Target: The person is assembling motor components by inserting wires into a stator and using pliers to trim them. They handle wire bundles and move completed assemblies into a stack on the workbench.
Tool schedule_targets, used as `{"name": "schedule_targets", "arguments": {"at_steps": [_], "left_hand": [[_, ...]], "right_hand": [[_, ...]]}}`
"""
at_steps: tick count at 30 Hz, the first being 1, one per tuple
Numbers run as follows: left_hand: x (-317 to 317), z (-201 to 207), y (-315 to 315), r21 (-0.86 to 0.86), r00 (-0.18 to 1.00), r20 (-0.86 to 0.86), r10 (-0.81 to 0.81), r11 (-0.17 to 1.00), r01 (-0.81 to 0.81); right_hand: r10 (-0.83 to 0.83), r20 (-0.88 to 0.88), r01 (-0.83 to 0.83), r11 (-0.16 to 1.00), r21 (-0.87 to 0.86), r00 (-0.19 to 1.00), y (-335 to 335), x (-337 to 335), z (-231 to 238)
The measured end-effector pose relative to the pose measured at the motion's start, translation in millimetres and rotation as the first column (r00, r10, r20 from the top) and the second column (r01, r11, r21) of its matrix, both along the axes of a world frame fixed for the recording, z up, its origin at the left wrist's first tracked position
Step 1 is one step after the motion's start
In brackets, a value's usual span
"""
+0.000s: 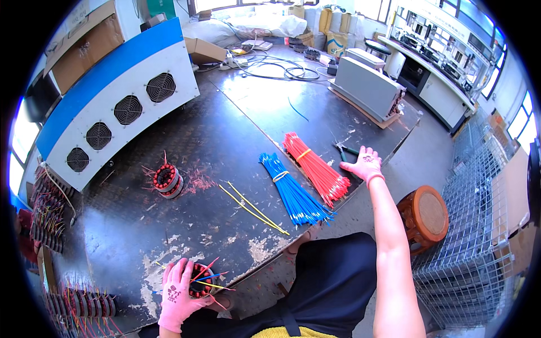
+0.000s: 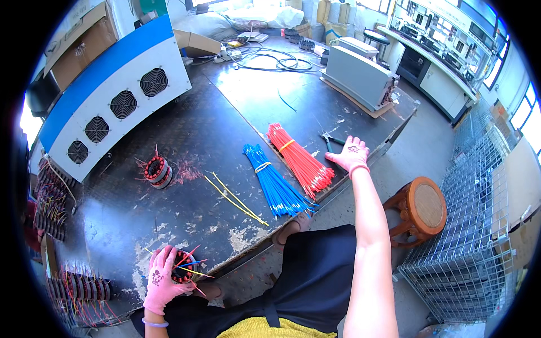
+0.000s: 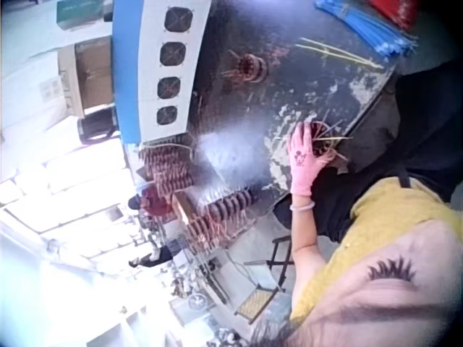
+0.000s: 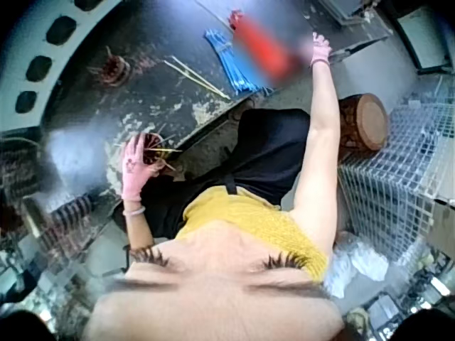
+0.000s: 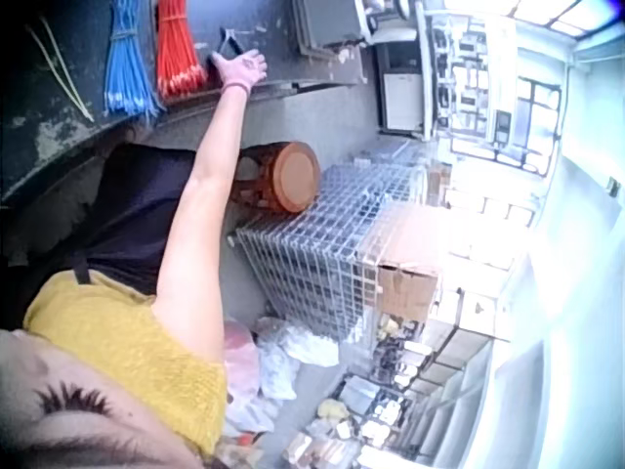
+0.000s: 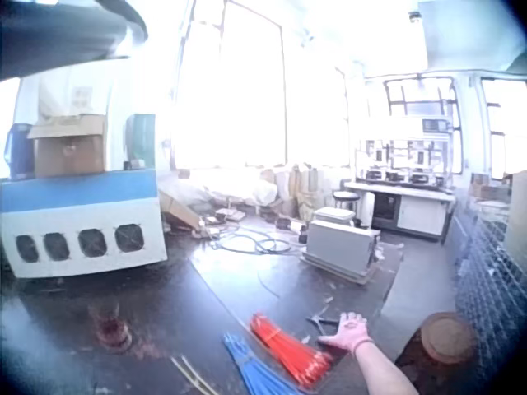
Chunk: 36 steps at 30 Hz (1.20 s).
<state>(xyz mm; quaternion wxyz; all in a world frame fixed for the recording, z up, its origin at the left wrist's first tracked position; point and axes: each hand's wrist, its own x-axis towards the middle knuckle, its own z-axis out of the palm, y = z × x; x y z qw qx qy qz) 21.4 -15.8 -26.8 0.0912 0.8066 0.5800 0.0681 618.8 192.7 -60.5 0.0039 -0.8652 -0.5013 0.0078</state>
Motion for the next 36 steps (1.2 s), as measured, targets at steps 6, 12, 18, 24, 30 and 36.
{"name": "schedule_targets", "arguments": {"at_steps": [6, 12, 18, 24, 30, 36], "left_hand": [[0, 1, -1, 0.041, 0.999, 0.039, -0.024, 0.999, 0.023], [-9, -4, 5, 0.075, 0.981, 0.194, -0.033, 0.997, 0.019], [-44, -8, 9, 0.102, 0.987, 0.160, -0.033, 0.995, 0.017], [-48, -9, 23, 0.064, 0.983, 0.177, -0.052, 0.997, 0.041], [-55, -8, 31, 0.077, 0.972, 0.200, -0.121, 0.991, 0.107], [-58, -5, 35, 0.081, 0.963, 0.221, -0.153, 0.987, 0.138]], "right_hand": [[-0.072, -0.144, 0.073, 0.997, -0.004, 0.987, 8, -3, 10], [0.209, -0.569, 0.170, 0.824, 0.540, 0.795, -11, 25, -5], [0.139, -0.863, 0.040, 0.990, 0.137, -0.486, -82, -127, 33], [-0.442, -0.596, -0.485, 0.869, -0.099, -0.670, -144, -262, 6], [-0.566, -0.746, -0.706, 0.683, -0.188, -0.350, -155, -289, 1], [-0.534, -0.827, -0.732, 0.633, -0.253, -0.177, -166, -310, 18]]}}
